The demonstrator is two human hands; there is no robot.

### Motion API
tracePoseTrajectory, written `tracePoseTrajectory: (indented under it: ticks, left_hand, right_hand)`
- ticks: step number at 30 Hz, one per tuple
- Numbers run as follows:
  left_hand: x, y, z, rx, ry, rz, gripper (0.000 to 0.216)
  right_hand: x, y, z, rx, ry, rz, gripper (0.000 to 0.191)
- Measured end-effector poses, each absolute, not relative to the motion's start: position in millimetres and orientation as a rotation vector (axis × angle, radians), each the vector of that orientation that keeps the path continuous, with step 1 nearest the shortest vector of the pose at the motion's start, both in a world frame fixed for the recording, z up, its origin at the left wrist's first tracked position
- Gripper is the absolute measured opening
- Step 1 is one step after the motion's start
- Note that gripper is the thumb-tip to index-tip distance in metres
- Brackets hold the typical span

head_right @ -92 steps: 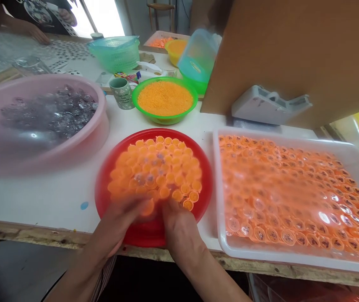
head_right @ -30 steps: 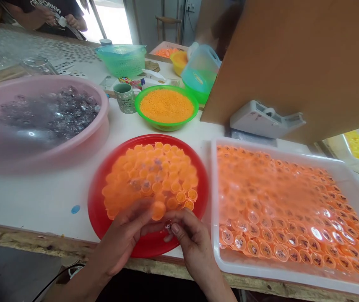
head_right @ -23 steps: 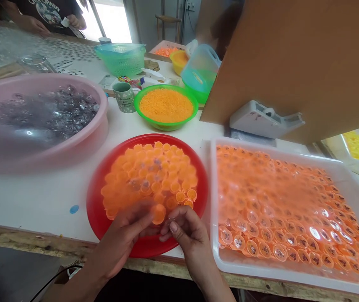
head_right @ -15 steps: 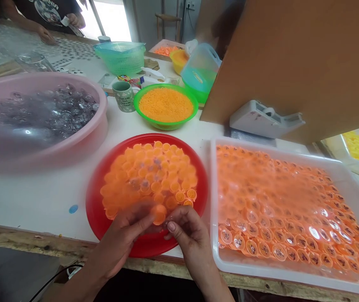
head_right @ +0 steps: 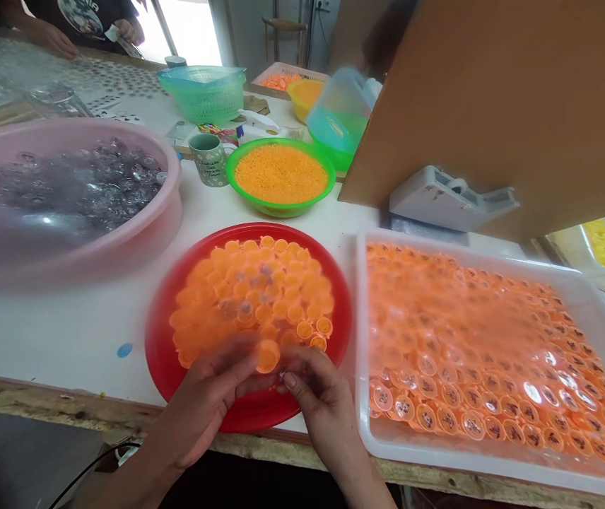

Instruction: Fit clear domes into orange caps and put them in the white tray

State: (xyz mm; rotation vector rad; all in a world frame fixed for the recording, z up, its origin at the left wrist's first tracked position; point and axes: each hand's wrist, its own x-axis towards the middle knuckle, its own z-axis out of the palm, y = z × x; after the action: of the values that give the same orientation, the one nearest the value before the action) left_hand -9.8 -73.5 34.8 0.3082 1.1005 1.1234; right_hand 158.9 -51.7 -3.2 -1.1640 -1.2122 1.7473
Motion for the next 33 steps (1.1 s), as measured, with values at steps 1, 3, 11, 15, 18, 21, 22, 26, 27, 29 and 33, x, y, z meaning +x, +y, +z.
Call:
tracePoseTrajectory:
  ticks: [1,3,11,15,18,21,22,26,27,29,33]
  left_hand:
    - [-10.1,-73.1,34.8,0.282,1.105,1.140,0.022]
    - [-10.7,-72.4,34.3,0.238,1.121,1.165,0.023]
    - [-8.6,-74.3,29.8,0.370,1.179,1.109,0.026]
    - [-6.5,-76.9,29.2,0.438,1.208,1.075,0.029]
    - [-6.4,-78.1,28.9,0.452,1.209,1.069,0.029]
    - [-6.5,-77.6,27.8,0.456,1.209,1.075,0.029]
    - [-6.5,-77.3,27.4,0.452,1.212,1.079,0.029]
    - [-7.0,-76.6,26.5,0.435,1.177,1.063,0.027]
    - [-7.4,-76.6,26.7,0.437,1.159,1.048,0.026]
    - [-8.2,-76.3,27.3,0.461,1.150,1.021,0.025]
    - [-9.3,-75.3,27.6,0.531,1.161,0.952,0.029]
  right_hand:
    - [159.5,-51.6,-3.7,-1.168,-1.233,1.732,0.015]
    - [160.4,-51.7,-4.1,-1.156,-1.189,1.742,0.007]
    - [156.1,-53.9,0.5,-1.031,-0.909,1.917,0.015]
    - [157.3,-53.9,0.6,-1.037,-0.962,1.882,0.005]
    - [160.4,-53.5,-1.6,-1.078,-1.042,1.798,0.006]
    - [162.6,-53.4,-2.8,-1.113,-1.095,1.732,0.009]
    - [162.9,-53.4,-2.9,-1.119,-1.092,1.730,0.009]
    - [161.9,-53.4,-3.1,-1.151,-1.041,1.780,0.007]
    - [161.4,-53.3,-3.4,-1.160,-1.026,1.794,0.008]
    - [160.3,-53.2,-3.7,-1.174,-1.010,1.802,0.010]
    - [159.6,-53.9,-0.2,-1.205,-1.061,1.788,0.011]
